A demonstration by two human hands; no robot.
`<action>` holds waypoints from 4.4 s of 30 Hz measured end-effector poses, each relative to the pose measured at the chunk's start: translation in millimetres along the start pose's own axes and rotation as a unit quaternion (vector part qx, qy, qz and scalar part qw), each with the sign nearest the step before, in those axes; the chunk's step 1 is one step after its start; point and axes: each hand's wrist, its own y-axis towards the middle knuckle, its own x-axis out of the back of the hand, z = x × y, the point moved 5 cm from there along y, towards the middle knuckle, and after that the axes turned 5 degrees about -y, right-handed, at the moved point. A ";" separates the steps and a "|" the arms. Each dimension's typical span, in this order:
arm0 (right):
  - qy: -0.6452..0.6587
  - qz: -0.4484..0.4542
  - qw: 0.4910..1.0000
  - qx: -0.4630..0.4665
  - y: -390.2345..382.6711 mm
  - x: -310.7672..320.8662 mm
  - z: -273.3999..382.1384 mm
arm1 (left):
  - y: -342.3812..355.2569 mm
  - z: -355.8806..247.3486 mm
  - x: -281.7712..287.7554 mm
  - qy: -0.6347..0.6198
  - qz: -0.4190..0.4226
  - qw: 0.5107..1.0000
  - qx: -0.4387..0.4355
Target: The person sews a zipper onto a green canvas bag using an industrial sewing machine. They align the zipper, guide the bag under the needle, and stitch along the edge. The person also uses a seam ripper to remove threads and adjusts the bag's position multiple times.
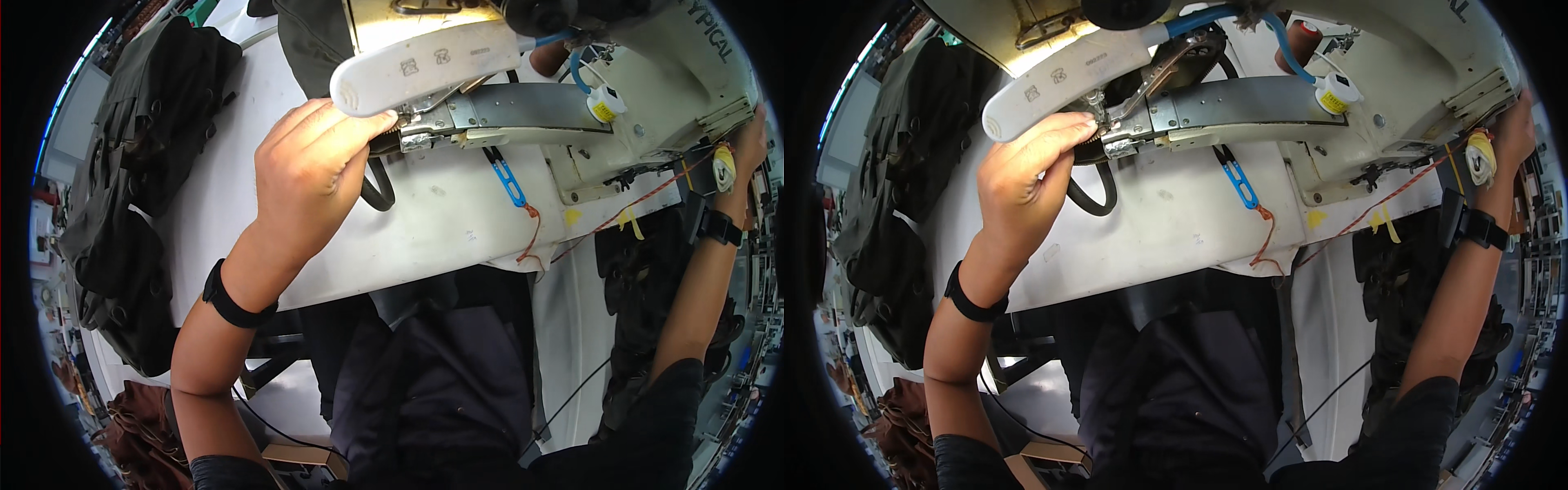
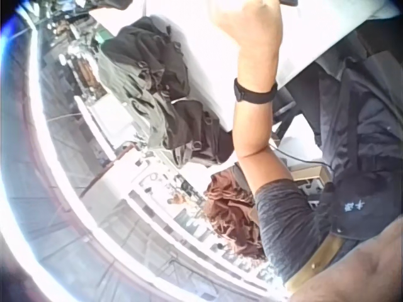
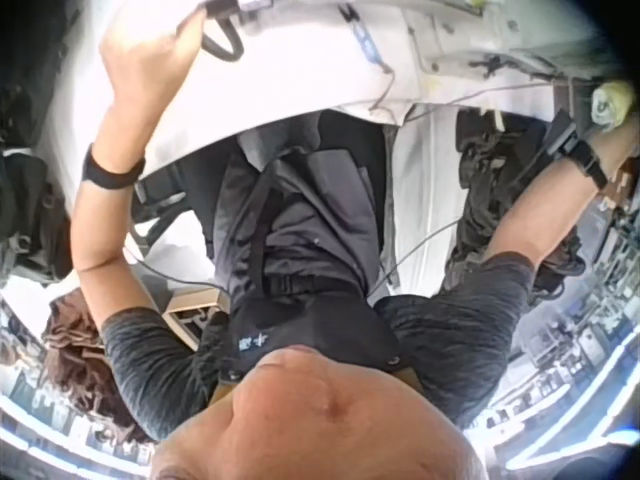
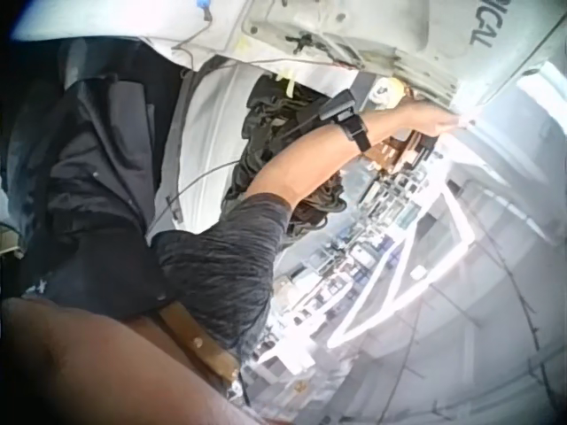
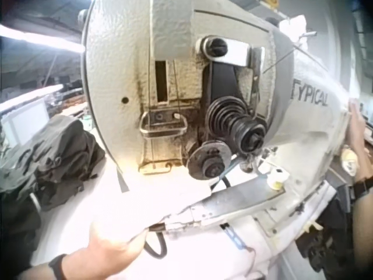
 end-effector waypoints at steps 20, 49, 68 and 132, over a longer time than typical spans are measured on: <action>-0.217 0.237 0.931 0.173 131.4 -36.0 8.1 | -5.8 -0.8 1.5 -0.013 -0.022 0.999 -0.022; 0.402 0.500 0.719 -0.266 -422.6 -77.2 227.6 | 6.1 22.4 22.3 0.207 0.150 0.956 -0.142; 0.268 0.484 0.833 -0.031 -453.4 -41.4 177.1 | -11.7 -3.2 117.3 0.305 0.184 0.934 -0.040; 0.321 0.504 0.762 -0.251 -489.5 -0.2 212.9 | 19.0 12.8 -5.3 -0.296 0.317 0.817 0.380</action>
